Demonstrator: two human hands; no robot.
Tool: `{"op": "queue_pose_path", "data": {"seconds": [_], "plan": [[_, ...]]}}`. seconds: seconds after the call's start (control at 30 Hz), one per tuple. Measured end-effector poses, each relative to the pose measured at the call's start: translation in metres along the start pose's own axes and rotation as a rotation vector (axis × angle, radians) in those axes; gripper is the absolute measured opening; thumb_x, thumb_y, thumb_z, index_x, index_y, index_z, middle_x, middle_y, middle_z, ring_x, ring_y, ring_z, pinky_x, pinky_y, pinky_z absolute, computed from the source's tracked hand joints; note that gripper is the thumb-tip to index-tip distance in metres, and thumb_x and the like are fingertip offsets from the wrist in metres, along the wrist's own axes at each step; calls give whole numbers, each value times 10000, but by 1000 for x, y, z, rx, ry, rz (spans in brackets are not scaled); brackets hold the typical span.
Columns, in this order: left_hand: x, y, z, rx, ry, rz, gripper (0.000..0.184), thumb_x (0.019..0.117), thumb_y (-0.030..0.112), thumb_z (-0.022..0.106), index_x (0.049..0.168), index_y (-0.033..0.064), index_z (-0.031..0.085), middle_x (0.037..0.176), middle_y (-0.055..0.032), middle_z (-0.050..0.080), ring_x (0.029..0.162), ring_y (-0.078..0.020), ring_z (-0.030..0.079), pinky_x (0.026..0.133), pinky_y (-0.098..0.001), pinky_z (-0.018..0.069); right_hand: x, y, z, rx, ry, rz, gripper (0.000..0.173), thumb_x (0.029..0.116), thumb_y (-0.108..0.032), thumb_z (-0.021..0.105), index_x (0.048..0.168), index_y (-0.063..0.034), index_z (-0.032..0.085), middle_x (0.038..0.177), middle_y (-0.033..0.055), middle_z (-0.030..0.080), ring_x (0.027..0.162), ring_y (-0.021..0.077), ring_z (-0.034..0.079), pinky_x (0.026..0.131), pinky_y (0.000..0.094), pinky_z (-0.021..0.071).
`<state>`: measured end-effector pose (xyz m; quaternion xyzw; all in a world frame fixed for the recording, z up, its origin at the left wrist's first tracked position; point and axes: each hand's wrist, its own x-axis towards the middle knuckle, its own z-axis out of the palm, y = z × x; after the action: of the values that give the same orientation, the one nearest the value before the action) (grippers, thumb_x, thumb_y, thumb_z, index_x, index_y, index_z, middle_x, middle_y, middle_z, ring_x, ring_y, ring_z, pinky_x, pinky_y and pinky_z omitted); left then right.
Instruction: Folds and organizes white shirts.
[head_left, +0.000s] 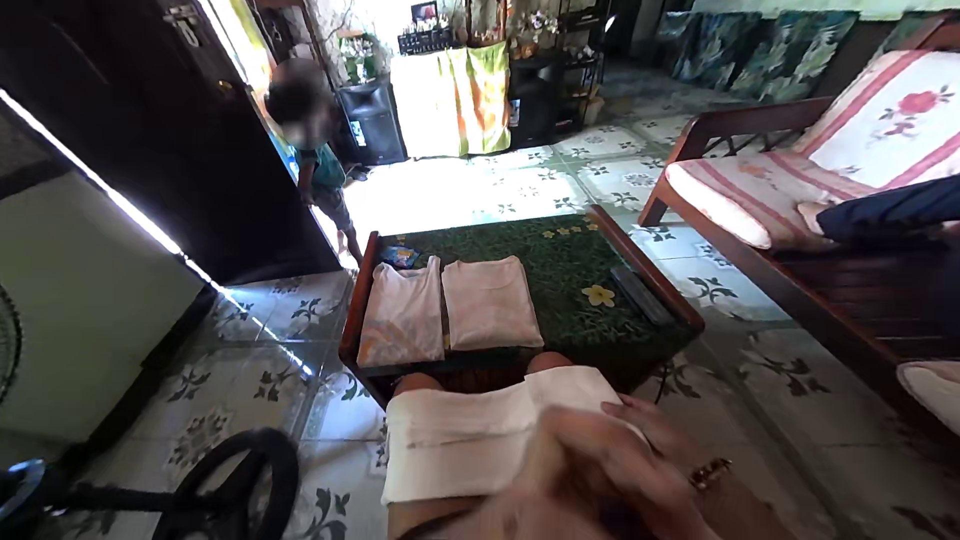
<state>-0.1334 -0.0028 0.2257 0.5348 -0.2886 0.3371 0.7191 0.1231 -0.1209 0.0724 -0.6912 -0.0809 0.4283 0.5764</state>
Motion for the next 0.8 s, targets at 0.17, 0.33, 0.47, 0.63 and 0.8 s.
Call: {"op": "queue_pose_path", "data": {"seconds": [0.17,0.33,0.47,0.63,0.8], "plan": [[-34,-23,-52,165,380,-701,430,1030,314,540,1375,61,494,1311,-50,585,1129,-158,628,912,-360,558,-25,-17,29,144,-99,-132,332,1003,-78,471,1328,-24,516,997,42,729,850,110,725,746,298,626],[-82,-35,-79,164,778,-1033,626,1049,361,475,1585,116,264,1469,-137,509,1285,-285,572,965,-514,542,-52,-51,112,72,-325,-192,490,931,43,519,1413,40,428,1110,109,680,906,147,702,789,328,617],[-118,-21,-106,-130,918,-833,712,1044,625,204,1525,113,320,1317,-100,640,1135,-236,670,915,-440,588,-39,-45,176,-57,-914,-182,744,951,-105,632,1575,-13,239,1257,99,630,986,178,701,841,353,617],[-196,-9,-151,-307,1234,-694,614,1067,542,225,1370,86,503,1180,-134,700,1088,-265,688,926,-484,579,-20,-11,203,-269,-789,-298,643,972,-176,613,1553,-43,372,1428,158,535,1188,208,618,957,353,550],[-219,-2,-160,-186,1351,-820,332,1058,208,313,1305,68,487,1065,-117,708,971,-228,711,860,-435,599,1,50,176,-165,-168,177,732,1035,-272,584,1639,-185,180,1447,203,508,1239,330,576,947,507,528]]}}
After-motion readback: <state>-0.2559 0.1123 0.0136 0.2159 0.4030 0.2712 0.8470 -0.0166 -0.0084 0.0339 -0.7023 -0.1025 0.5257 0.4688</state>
